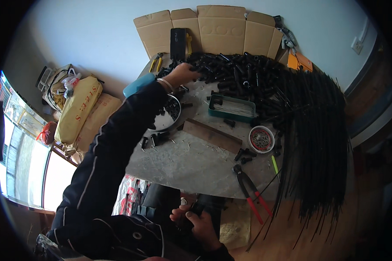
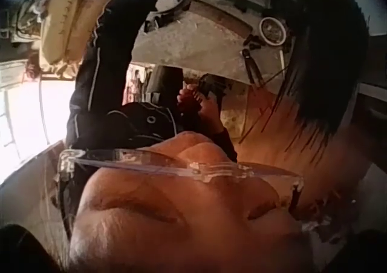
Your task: Assembling small plastic connectors onto bundles of black rods and trimming them using pliers.
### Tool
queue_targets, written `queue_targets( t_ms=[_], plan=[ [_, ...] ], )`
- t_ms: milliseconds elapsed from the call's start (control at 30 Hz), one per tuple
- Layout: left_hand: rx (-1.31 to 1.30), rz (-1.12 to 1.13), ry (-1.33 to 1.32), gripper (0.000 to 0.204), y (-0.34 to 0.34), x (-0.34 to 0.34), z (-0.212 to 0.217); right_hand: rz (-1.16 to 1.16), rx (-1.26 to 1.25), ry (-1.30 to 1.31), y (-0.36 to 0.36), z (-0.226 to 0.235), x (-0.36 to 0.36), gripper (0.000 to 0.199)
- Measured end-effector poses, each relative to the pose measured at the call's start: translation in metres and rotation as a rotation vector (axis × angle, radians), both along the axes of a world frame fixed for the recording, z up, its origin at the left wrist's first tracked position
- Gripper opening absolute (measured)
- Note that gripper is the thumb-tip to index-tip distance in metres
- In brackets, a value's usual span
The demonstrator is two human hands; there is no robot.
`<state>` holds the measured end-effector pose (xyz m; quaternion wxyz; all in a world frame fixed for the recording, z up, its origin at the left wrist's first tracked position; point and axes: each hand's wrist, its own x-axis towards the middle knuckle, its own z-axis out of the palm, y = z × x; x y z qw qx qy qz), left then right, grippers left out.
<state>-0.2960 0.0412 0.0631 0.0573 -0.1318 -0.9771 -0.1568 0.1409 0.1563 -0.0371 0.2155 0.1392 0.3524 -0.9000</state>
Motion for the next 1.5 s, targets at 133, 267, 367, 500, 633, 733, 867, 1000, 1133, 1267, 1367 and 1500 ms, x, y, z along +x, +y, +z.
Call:
queue_targets(
  t_ms=[133,267,367,500,633,733,867,1000,1133,1267,1367,1500],
  plan=[
    [1.026,-0.473,-0.748,0.023,0.0,0.086,0.036,-0.016,-0.032,0.011,-0.008,-0.014,0.011,0.025],
    [1.187,-0.535,-1.016,0.027,-0.02,0.187,0.023,-0.075,-0.049,0.072,-0.022,-0.01,0.004,0.021],
    [1.301,-0.505,-1.076,0.03,-0.041,0.26,-0.006,-0.071,0.033,0.134,-0.025,-0.006,0.012,0.018],
    [1.615,-0.275,-1.138,0.026,-0.069,0.33,-0.061,-0.09,0.129,0.22,-0.037,0.008,0.014,0.019],
    [1.962,-0.123,-1.186,0.022,-0.077,0.366,-0.103,-0.106,0.204,0.239,-0.052,0.016,0.019,0.022],
    [2.012,-0.101,-1.16,0.019,-0.08,0.374,-0.102,-0.113,0.254,0.261,-0.057,0.017,0.028,0.022],
    [2.003,-0.113,-1.145,0.019,-0.079,0.375,-0.09,-0.135,0.278,0.208,-0.065,0.022,0.033,0.02],
    [1.941,-0.101,-1.132,0.019,-0.071,0.373,-0.085,-0.155,0.291,0.213,-0.061,0.023,0.036,0.019],
    [1.951,-0.176,-1.118,0.018,-0.066,0.371,-0.084,-0.164,0.295,0.208,-0.057,0.023,0.035,0.017],
    [1.957,-0.188,-1.094,0.017,-0.064,0.37,-0.085,-0.167,0.285,0.199,-0.058,0.023,0.035,0.016],
    [1.96,-0.241,-1.087,0.015,-0.064,0.369,-0.086,-0.173,0.289,0.202,-0.058,0.024,0.035,0.015],
    [1.944,-0.231,-1.079,0.013,-0.063,0.37,-0.082,-0.176,0.299,0.202,-0.058,0.023,0.036,0.015]
  ],
)
